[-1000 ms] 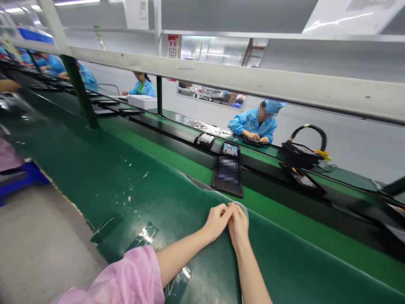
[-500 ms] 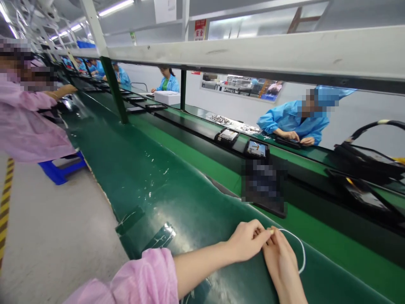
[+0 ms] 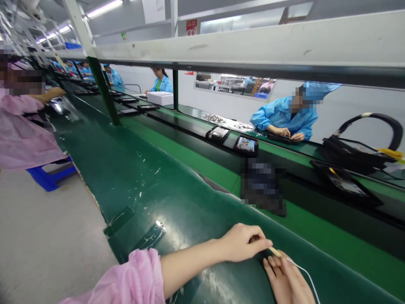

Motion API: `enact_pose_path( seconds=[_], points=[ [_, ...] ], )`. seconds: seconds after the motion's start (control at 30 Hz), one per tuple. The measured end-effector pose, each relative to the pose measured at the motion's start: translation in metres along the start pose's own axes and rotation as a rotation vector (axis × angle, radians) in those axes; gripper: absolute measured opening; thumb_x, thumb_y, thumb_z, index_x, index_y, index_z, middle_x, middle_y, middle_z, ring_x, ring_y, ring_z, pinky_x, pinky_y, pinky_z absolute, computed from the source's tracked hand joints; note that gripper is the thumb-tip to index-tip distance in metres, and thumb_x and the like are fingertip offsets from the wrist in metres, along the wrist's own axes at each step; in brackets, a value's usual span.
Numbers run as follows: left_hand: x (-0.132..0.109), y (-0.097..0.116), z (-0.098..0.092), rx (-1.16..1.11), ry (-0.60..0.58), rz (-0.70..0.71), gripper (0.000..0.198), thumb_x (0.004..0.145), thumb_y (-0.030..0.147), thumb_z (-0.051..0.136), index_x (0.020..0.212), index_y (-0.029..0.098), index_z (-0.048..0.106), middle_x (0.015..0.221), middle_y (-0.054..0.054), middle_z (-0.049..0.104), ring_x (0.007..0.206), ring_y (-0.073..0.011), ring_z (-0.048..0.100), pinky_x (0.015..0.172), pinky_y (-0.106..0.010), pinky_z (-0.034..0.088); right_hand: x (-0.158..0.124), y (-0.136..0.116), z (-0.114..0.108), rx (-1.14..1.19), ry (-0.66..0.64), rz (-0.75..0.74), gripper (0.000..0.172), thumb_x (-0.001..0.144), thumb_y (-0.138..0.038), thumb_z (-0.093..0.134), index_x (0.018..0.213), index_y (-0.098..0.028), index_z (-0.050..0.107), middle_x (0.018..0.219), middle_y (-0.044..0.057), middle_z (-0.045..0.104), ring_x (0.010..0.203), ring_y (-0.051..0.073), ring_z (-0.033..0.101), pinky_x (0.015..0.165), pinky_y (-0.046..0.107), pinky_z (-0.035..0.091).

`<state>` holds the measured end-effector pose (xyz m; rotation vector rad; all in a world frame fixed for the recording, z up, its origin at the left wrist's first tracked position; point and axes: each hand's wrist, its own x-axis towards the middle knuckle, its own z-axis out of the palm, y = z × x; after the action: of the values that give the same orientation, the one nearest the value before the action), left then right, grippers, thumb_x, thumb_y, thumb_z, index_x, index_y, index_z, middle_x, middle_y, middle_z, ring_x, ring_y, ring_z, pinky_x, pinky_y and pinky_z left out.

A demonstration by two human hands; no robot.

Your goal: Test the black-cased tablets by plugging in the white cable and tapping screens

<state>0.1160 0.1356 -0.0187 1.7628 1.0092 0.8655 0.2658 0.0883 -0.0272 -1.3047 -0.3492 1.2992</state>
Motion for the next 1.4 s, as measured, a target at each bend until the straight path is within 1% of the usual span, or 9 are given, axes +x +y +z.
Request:
enact_pose_path(
  seconds=[0.13, 0.27, 0.4, 0.53, 0.63, 0.77, 0.9, 1.07, 1.4],
  points=[
    [-0.002, 0.0, 0.002, 0.021, -0.021, 0.003, 0.021, 0.089, 0.037, 0.062, 0.079, 0.02, 0.068, 0.068, 0.002, 0.065, 0.067, -0.015, 0.06, 0.067, -0.022, 0.044, -0.01, -0.003, 0.005, 0.021, 0.052, 0.0, 0.059, 0.01, -0.04, 0.096, 0.06, -0.02, 0.073, 0.066, 0.005, 0.066, 0.066, 0.018, 0.062, 0.048, 0.022, 0.057],
    [-0.007, 0.003, 0.005, 0.019, -0.036, 0.023, 0.02, 0.088, 0.034, 0.062, 0.074, 0.02, 0.066, 0.064, 0.003, 0.063, 0.066, -0.0148, 0.06, 0.073, -0.023, 0.046, -0.013, -0.005, 0.004, 0.018, 0.03, -0.026, 0.055, 0.014, -0.042, 0.097, 0.058, -0.02, 0.073, 0.064, 0.006, 0.066, 0.064, 0.019, 0.063, 0.045, 0.022, 0.056],
    [-0.009, 0.0, 0.01, -0.027, -0.019, 0.022, 0.022, 0.086, 0.035, 0.061, 0.07, 0.02, 0.063, 0.061, 0.003, 0.061, 0.066, -0.016, 0.06, 0.074, -0.026, 0.047, -0.01, 0.0, -0.003, 0.027, 0.034, -0.078, 0.056, 0.016, -0.042, 0.097, 0.06, -0.02, 0.071, 0.073, 0.008, 0.071, 0.064, 0.022, 0.065, 0.049, 0.027, 0.058],
    [-0.005, -0.008, 0.015, -0.165, 0.046, -0.015, 0.023, 0.086, 0.037, 0.058, 0.07, 0.02, 0.059, 0.061, 0.002, 0.06, 0.062, -0.0153, 0.058, 0.063, -0.024, 0.046, -0.003, 0.008, -0.005, -0.012, -0.008, -0.14, 0.058, 0.025, -0.047, 0.096, 0.069, -0.019, 0.071, 0.077, 0.008, 0.071, 0.069, 0.022, 0.066, 0.059, 0.029, 0.061],
    [0.002, -0.012, 0.016, -0.311, 0.128, -0.043, 0.025, 0.089, 0.035, 0.054, 0.069, 0.019, 0.054, 0.059, 0.003, 0.058, 0.058, -0.0132, 0.057, 0.058, -0.022, 0.045, 0.007, 0.01, 0.011, -0.051, -0.115, -0.206, 0.051, 0.035, -0.048, 0.095, 0.068, -0.018, 0.069, 0.066, 0.004, 0.066, 0.064, 0.018, 0.063, 0.059, 0.027, 0.058],
    [0.009, -0.015, 0.011, -0.461, 0.286, -0.072, 0.031, 0.094, 0.037, 0.046, 0.067, 0.02, 0.047, 0.057, 0.003, 0.054, 0.056, -0.0123, 0.056, 0.058, -0.022, 0.046, 0.021, 0.011, 0.054, -0.032, -0.254, -0.288, 0.05, 0.038, -0.05, 0.094, 0.058, -0.018, 0.061, 0.056, -0.001, 0.055, 0.054, 0.012, 0.05, 0.051, 0.025, 0.049],
    [0.012, -0.019, 0.0, -0.526, 0.411, -0.063, 0.038, 0.092, 0.046, 0.051, 0.064, 0.021, 0.044, 0.055, 0.004, 0.049, 0.055, -0.0113, 0.049, 0.058, -0.023, 0.042, 0.028, 0.016, 0.082, -0.072, -0.312, -0.402, 0.051, 0.044, -0.055, 0.091, 0.059, -0.018, 0.06, 0.053, -0.003, 0.049, 0.05, 0.01, 0.043, 0.046, 0.024, 0.04],
    [0.014, -0.024, -0.005, -0.575, 0.421, -0.053, 0.047, 0.087, 0.058, 0.055, 0.06, 0.021, 0.044, 0.05, 0.006, 0.042, 0.05, -0.0102, 0.042, 0.051, -0.023, 0.035, 0.026, 0.021, 0.08, -0.119, -0.365, -0.442, 0.049, 0.05, -0.055, 0.089, 0.067, -0.017, 0.065, 0.055, -0.001, 0.052, 0.05, 0.011, 0.045, 0.049, 0.025, 0.039],
    [0.014, -0.027, -0.006, -0.634, 0.36, -0.051, 0.043, 0.093, 0.047, 0.057, 0.062, 0.018, 0.046, 0.049, 0.008, 0.045, 0.045, -0.0089, 0.044, 0.051, -0.023, 0.038, 0.022, 0.02, 0.083, -0.15, -0.342, -0.426, 0.054, 0.046, -0.063, 0.088, 0.064, -0.018, 0.064, 0.053, -0.003, 0.051, 0.049, 0.01, 0.042, 0.05, 0.025, 0.037]
  ],
)
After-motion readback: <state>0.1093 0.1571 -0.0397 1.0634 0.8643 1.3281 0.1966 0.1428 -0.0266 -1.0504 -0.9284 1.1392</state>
